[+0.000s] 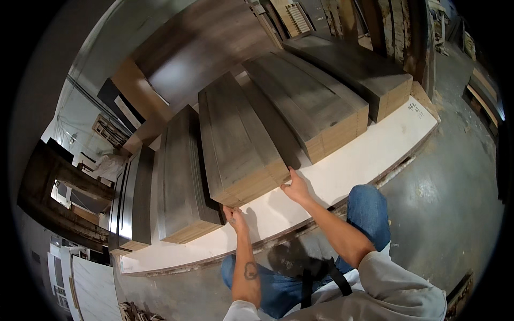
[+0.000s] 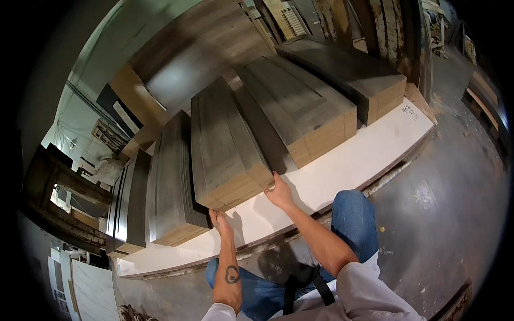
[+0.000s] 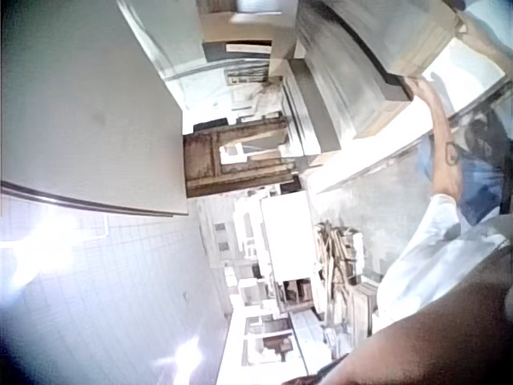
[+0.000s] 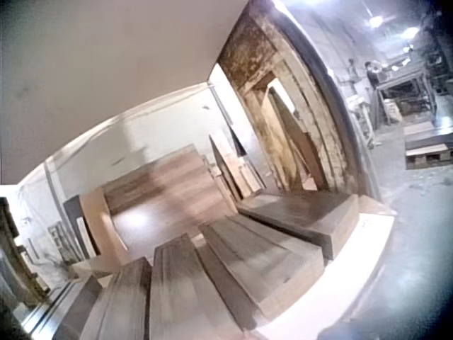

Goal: The person carries wood cabinet panels and stacks them neatly on a white tabletop, aligning them into a single row.

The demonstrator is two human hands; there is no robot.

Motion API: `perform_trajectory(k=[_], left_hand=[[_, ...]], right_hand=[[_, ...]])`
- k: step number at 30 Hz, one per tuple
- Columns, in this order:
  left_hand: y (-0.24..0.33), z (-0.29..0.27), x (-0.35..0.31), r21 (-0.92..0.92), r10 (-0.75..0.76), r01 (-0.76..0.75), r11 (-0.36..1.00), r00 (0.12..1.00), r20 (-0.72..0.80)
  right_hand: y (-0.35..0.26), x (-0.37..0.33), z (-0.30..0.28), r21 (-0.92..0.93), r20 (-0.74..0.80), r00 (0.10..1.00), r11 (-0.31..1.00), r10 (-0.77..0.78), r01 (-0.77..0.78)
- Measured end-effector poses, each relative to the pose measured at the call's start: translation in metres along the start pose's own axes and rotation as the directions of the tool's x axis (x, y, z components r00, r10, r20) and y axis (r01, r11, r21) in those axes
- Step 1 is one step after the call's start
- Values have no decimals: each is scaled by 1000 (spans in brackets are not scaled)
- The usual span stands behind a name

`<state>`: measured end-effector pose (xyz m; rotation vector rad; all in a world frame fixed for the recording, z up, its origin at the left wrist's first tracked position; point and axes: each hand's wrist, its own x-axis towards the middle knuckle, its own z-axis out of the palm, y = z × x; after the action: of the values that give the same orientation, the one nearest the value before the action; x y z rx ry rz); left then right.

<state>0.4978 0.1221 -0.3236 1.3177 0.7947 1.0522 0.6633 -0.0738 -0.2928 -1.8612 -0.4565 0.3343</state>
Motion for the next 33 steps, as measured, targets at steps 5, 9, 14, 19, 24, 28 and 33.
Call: perform_trajectory(k=[5, 9, 14, 19, 24, 28, 33], left_hand=[[8, -16, -11, 3, 120, -122, 993, 983, 135], [-5, -27, -20, 42, 53, -59, 997, 990, 128], [4, -24, -43, 11, 68, -72, 997, 975, 210], [25, -19, -70, 66, -14, -1, 998, 971, 237], [23, -45, -91, 180, -18, -18, 984, 981, 195], [56, -64, -94, 270, -110, -8, 963, 901, 419], [50, -67, -55, 714, 17, -601, 359, 769, 638]], right_hand=[[-16, -3, -4, -135, 19, 1000, 991, 19, -16], [-23, -7, -24, -135, 43, 992, 985, 115, -109], [-12, -19, -37, -135, 14, 996, 988, 83, -80], [-7, -34, -50, -112, -1, 998, 992, 55, -55], [-8, -62, -54, -15, -11, 997, 997, 80, -80], [-14, -72, -68, -183, 79, 993, 980, 91, -75], [8, -69, -70, -413, -111, 958, 889, -263, 196]])
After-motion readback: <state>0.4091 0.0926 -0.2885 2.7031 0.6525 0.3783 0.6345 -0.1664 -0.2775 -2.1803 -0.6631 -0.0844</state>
